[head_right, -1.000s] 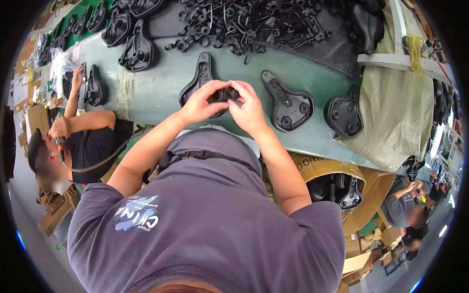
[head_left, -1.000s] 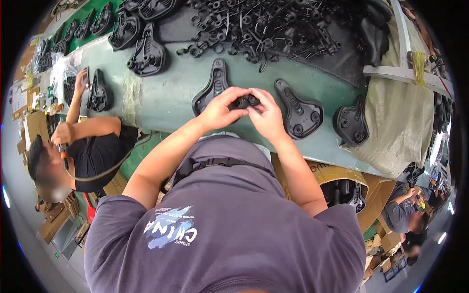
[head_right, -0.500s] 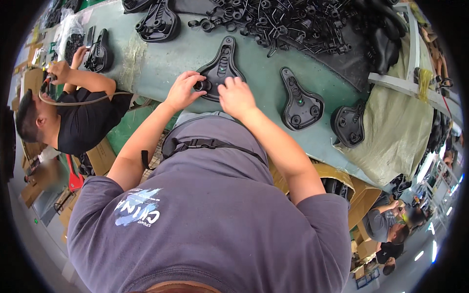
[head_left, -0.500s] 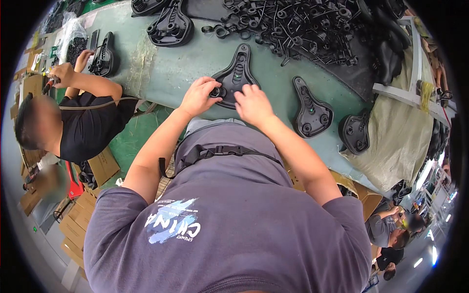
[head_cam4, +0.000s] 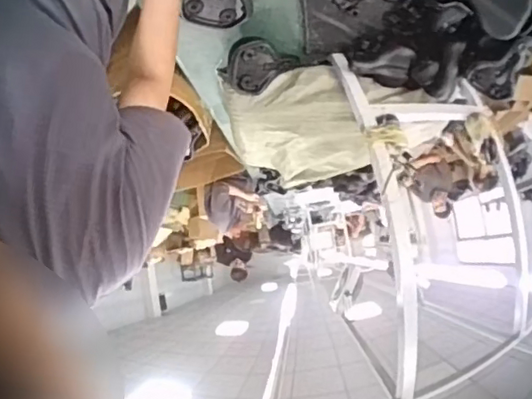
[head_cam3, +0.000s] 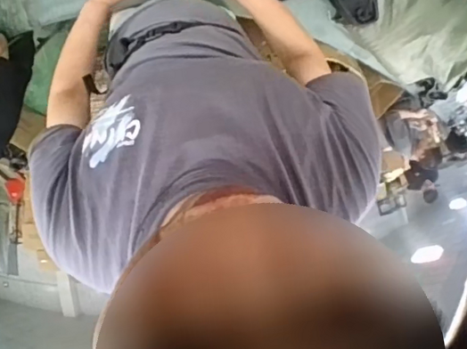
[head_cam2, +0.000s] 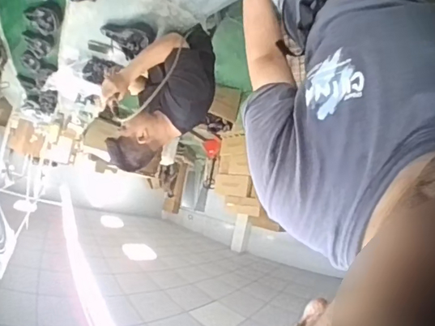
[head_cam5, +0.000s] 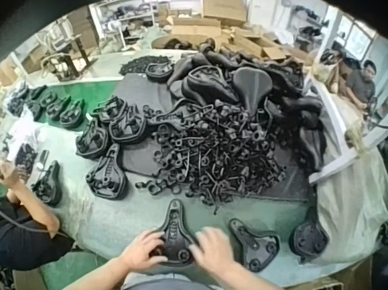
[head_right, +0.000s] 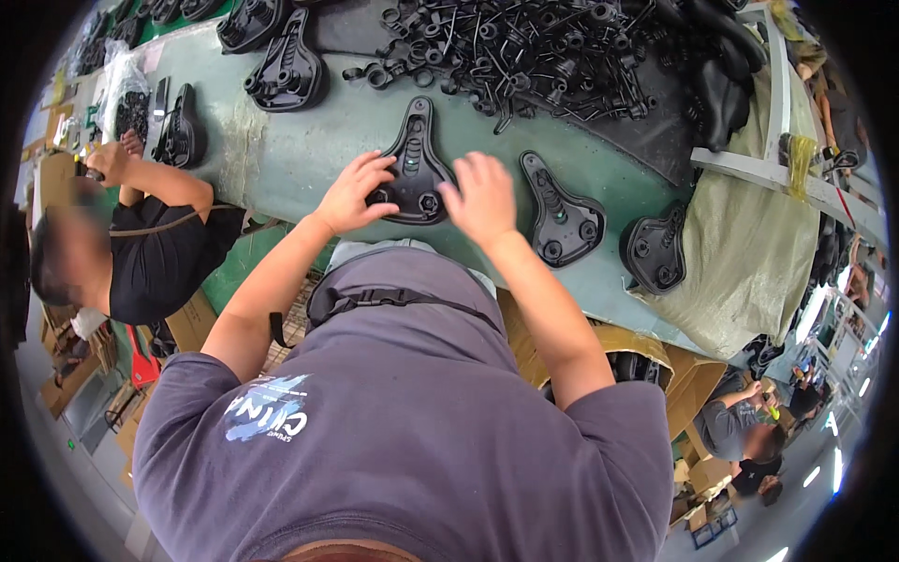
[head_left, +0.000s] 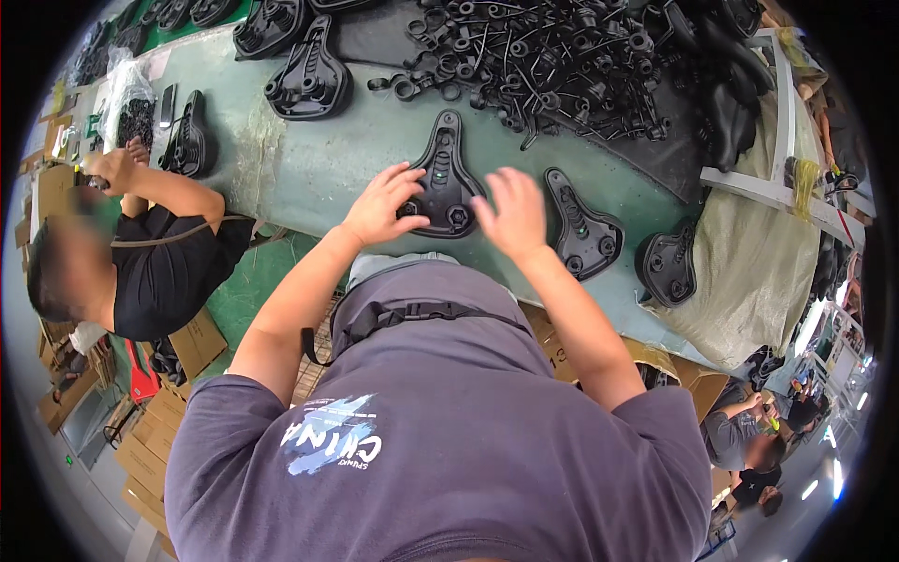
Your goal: Assembling hardware onto bicycle seat bases at a factory workbench.
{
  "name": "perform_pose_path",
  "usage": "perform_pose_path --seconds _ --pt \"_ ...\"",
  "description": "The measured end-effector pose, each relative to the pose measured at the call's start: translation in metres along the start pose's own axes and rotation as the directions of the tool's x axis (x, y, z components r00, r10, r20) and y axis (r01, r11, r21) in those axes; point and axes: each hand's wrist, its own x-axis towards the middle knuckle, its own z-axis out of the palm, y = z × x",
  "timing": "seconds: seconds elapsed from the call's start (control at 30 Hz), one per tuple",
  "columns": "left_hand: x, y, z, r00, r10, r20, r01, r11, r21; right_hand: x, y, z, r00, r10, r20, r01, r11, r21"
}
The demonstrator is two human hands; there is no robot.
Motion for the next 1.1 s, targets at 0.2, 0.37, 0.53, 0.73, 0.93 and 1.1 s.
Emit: perform_pose_path --seconds 0.2,0.37,0.53,0.73,0.93,1.1 --pt "0.088 -0.064 -0.012 0.947 -0.195 -0.256 0.242 0.956 0.165 -0.042 0.122 -0.028 0.707 0.703 -0.076 -0.673 0.635 -0.380" --pt "0.144 -0.109 -0.003 0.896 -0.402 -0.187 0.439 0.864 0.246 -0.028 0.145 -0.043 0.705 0.650 -0.286 -0.709 0.662 -0.244" --pt "0.165 -0.113 -0.006 0.843 -0.524 -0.124 0.538 0.816 0.210 0.037 0.101 -0.004 0.833 0.553 0.001 -0.542 0.816 0.198" --pt "0.115 -0.088 -0.012 0.861 -0.461 -0.216 0.450 0.887 -0.103 0.092 0.091 0.032 0.654 0.754 0.069 -0.753 0.638 0.161" --pt "-0.017 -0.080 0.023 0.503 -0.856 0.116 0.537 0.204 -0.818 0.077 0.087 -0.079 0.876 0.481 0.023 -0.479 0.876 -0.060" --pt "-0.080 -0.068 0.045 0.363 -0.910 0.201 0.505 0.011 -0.863 0.077 0.064 -0.181 0.909 0.413 0.050 -0.411 0.911 -0.045"
